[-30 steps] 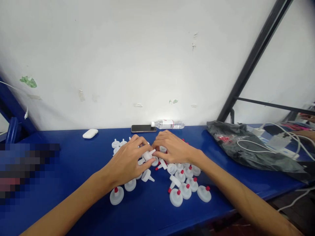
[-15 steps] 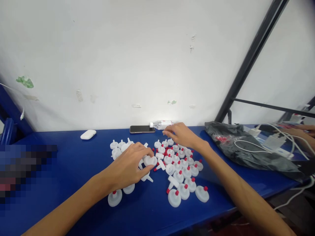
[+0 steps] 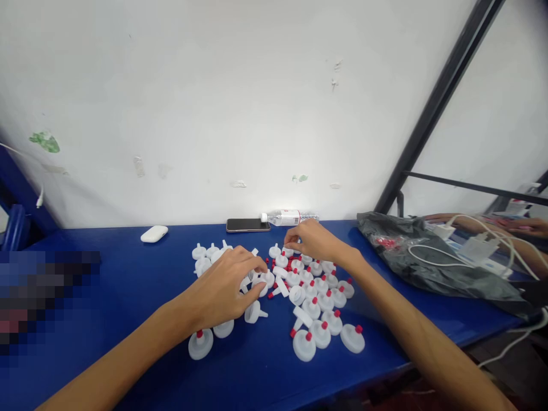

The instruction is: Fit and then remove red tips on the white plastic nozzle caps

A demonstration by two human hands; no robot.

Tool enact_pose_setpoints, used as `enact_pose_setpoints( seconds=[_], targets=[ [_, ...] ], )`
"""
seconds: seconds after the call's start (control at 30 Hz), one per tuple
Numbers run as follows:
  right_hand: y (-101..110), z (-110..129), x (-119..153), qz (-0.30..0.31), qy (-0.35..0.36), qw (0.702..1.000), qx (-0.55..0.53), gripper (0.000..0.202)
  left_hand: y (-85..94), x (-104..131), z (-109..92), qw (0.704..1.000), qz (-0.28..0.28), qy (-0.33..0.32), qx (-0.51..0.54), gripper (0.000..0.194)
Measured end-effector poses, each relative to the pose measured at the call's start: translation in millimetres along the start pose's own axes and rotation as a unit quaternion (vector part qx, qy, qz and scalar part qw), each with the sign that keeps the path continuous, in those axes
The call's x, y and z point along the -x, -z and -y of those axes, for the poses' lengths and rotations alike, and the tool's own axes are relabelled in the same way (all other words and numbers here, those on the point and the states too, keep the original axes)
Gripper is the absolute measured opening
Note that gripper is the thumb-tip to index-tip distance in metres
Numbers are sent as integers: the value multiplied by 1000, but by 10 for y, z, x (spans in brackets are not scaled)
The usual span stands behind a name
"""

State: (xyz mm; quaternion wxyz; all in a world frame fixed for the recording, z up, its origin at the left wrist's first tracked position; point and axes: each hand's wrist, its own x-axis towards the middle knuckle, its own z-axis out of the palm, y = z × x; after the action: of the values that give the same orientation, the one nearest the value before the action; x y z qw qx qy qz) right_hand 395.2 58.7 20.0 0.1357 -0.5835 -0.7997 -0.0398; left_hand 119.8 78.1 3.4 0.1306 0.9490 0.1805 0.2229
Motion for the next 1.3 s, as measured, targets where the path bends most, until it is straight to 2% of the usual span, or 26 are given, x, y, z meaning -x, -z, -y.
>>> enact_pose_setpoints(
  seconds=[0.2, 0.37, 0.5, 0.93, 1.07, 1.13, 1.23, 1.3],
  targets=[
    [60, 79, 16, -8, 11, 1000, -18, 27, 10, -2, -11, 1000, -11, -13, -6, 20],
    [80, 142, 24, 27, 48, 998, -41, 18, 17, -10, -17, 1000, -10, -11, -10, 20],
    [79, 141, 27, 33, 47, 997, -58, 8, 14, -13, -11, 1000, -8, -14, -11, 20],
    [138, 142, 44, 26, 34, 996, -75, 10, 7, -11, 4, 1000, -6, -14, -19, 21],
    [213, 250, 60, -37, 32, 985, -168, 15, 20, -28, -22, 998, -45, 4, -35, 28],
    [235, 365, 72, -67, 38, 969, -236, 17, 21, -36, -36, 996, -71, 15, -47, 39],
    [213, 559, 87, -79, 58, 947, -304, 19, 10, -49, -39, 990, -119, 35, -70, 56],
    [171, 658, 91, -78, 70, 939, -329, 20, 0, -56, -24, 986, -139, 36, -83, 50]
  ],
)
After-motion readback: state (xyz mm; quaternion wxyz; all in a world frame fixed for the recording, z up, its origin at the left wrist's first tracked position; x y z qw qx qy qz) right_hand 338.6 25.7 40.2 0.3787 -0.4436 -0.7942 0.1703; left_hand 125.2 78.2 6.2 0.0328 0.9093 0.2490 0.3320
